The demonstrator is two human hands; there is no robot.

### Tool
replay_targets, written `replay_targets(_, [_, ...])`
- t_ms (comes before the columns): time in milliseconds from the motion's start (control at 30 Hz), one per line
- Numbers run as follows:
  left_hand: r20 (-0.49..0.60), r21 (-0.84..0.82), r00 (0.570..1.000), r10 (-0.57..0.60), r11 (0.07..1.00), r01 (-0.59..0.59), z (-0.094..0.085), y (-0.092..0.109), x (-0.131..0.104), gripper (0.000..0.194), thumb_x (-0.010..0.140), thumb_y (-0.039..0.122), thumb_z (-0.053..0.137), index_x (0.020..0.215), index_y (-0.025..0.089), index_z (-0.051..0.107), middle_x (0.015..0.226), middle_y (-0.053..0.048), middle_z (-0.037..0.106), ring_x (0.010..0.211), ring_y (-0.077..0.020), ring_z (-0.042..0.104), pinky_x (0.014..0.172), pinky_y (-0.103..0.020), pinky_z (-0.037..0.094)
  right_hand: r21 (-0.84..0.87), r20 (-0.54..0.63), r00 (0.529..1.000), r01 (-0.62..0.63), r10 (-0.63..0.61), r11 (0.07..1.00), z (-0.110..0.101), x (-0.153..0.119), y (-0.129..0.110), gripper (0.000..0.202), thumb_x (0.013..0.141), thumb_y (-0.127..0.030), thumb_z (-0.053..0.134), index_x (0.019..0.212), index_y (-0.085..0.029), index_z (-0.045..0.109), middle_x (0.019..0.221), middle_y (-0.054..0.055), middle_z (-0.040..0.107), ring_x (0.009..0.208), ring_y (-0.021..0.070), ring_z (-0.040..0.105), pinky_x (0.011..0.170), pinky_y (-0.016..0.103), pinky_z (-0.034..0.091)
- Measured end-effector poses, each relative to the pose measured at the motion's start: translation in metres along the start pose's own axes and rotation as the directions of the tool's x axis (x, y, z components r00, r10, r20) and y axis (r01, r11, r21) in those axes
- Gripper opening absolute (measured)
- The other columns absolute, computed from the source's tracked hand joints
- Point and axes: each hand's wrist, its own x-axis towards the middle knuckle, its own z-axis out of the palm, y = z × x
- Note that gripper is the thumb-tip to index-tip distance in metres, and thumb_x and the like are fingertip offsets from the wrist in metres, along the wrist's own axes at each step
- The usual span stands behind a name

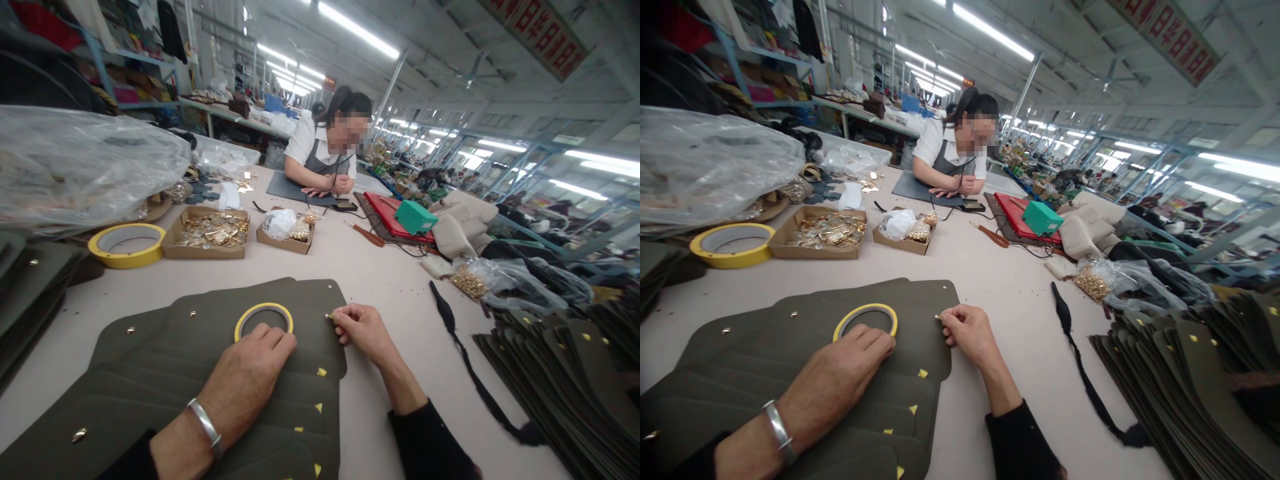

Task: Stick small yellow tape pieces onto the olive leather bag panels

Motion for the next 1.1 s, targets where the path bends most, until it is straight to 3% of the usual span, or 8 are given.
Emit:
replay_targets(400, [0.108, -0.009, 0.994, -0.029, 1.0, 0.03, -0.001, 0.004, 0.002, 0.016, 0.086, 0.006, 0.05, 0.087, 0.02, 0.059, 0.087, -0.004, 0.063, 0.08, -0.0215, 0.055, 0.07, -0.034, 0.049, -0.479, -0.04, 0.953, 0.246, -0.301, 0.843, 0.015, 0.001, -0.007, 0.017, 0.077, -0.021, 0.055, 0.068, -0.018, 0.069, 0.066, 0.002, 0.07, 0.062, 0.0153, 0.063, 0.059, 0.025, 0.045])
replay_targets(467, [0.092, -0.001, 0.995, -0.026, 1.0, 0.026, 0.0, 0.003, 0.002, 0.017, 0.087, 0.006, 0.05, 0.087, 0.02, 0.059, 0.087, -0.004, 0.063, 0.08, -0.0211, 0.055, 0.07, -0.034, 0.048, -0.479, -0.048, 0.955, 0.234, -0.291, 0.846, 0.014, 0.003, -0.006, 0.013, 0.077, -0.023, 0.058, 0.078, -0.018, 0.071, 0.067, 0.001, 0.07, 0.062, 0.016, 0.063, 0.059, 0.026, 0.046])
replay_targets(600, [0.065, 0.025, 0.998, -0.023, 0.999, 0.021, 0.001, 0.003, 0.001, 0.017, 0.086, 0.006, 0.049, 0.087, 0.02, 0.059, 0.087, -0.004, 0.062, 0.08, -0.0207, 0.054, 0.069, -0.032, 0.047, -0.361, -0.098, 0.951, 0.24, -0.293, 0.901, 0.008, 0.001, 0.001, 0.034, 0.083, -0.03, 0.058, 0.114, -0.016, 0.062, 0.06, -0.002, 0.065, 0.052, 0.0152, 0.06, 0.055, 0.027, 0.048])
replay_targets(733, [0.049, 0.03, 0.999, -0.018, 0.999, 0.016, 0.002, 0.003, 0.002, 0.018, 0.087, 0.007, 0.047, 0.086, 0.02, 0.059, 0.085, -0.004, 0.061, 0.079, -0.0216, 0.053, 0.069, -0.034, 0.046, -0.468, 0.03, 0.827, 0.508, -0.562, 0.723, 0.005, -0.005, 0.002, 0.015, 0.086, -0.023, 0.054, 0.086, -0.018, 0.069, 0.078, 0.004, 0.07, 0.071, 0.0162, 0.063, 0.07, 0.028, 0.049])
replay_targets(800, [0.036, 0.035, 0.999, -0.012, 0.999, 0.011, 0.003, 0.002, 0.003, 0.017, 0.088, 0.008, 0.046, 0.086, 0.02, 0.059, 0.084, -0.005, 0.061, 0.078, -0.0219, 0.053, 0.07, -0.035, 0.045, -0.565, 0.11, 0.792, 0.547, -0.6, 0.618, 0.009, -0.005, -0.001, 0.016, 0.085, -0.018, 0.054, 0.083, -0.018, 0.069, 0.081, 0.006, 0.07, 0.075, 0.017, 0.063, 0.075, 0.029, 0.048])
replay_targets(867, [0.024, 0.037, 1.0, -0.008, 0.999, 0.007, 0.003, 0.002, 0.004, 0.017, 0.089, 0.01, 0.046, 0.086, 0.02, 0.059, 0.083, -0.005, 0.06, 0.077, -0.0221, 0.052, 0.07, -0.036, 0.044, -0.647, 0.096, 0.833, 0.468, -0.545, 0.601, 0.015, -0.005, -0.005, 0.017, 0.084, -0.015, 0.054, 0.08, -0.018, 0.07, 0.078, 0.006, 0.07, 0.073, 0.0171, 0.063, 0.073, 0.028, 0.047])
replay_targets(1000, [-0.021, 0.003, 1.0, 0.009, 1.0, -0.009, 0.0, 0.0, 0.004, 0.018, 0.09, 0.012, 0.044, 0.083, 0.02, 0.058, 0.078, -0.005, 0.06, 0.072, -0.022, 0.052, 0.067, -0.037, 0.044, -0.669, -0.034, 0.93, 0.251, -0.367, 0.699, 0.021, -0.003, -0.012, 0.019, 0.082, -0.018, 0.054, 0.073, -0.019, 0.071, 0.071, 0.005, 0.071, 0.066, 0.017, 0.063, 0.064, 0.026, 0.044])
replay_targets(1100, [-0.128, -0.069, 0.991, 0.036, 0.997, -0.046, -0.002, -0.002, 0.002, 0.024, 0.092, 0.014, 0.038, 0.081, 0.02, 0.058, 0.074, -0.003, 0.059, 0.069, -0.0202, 0.053, 0.065, -0.034, 0.045, -0.577, 0.018, 0.966, 0.219, -0.257, 0.787, 0.015, -0.006, -0.015, 0.018, 0.08, -0.022, 0.057, 0.07, -0.019, 0.072, 0.066, 0.002, 0.07, 0.062, 0.016, 0.063, 0.057, 0.024, 0.041])
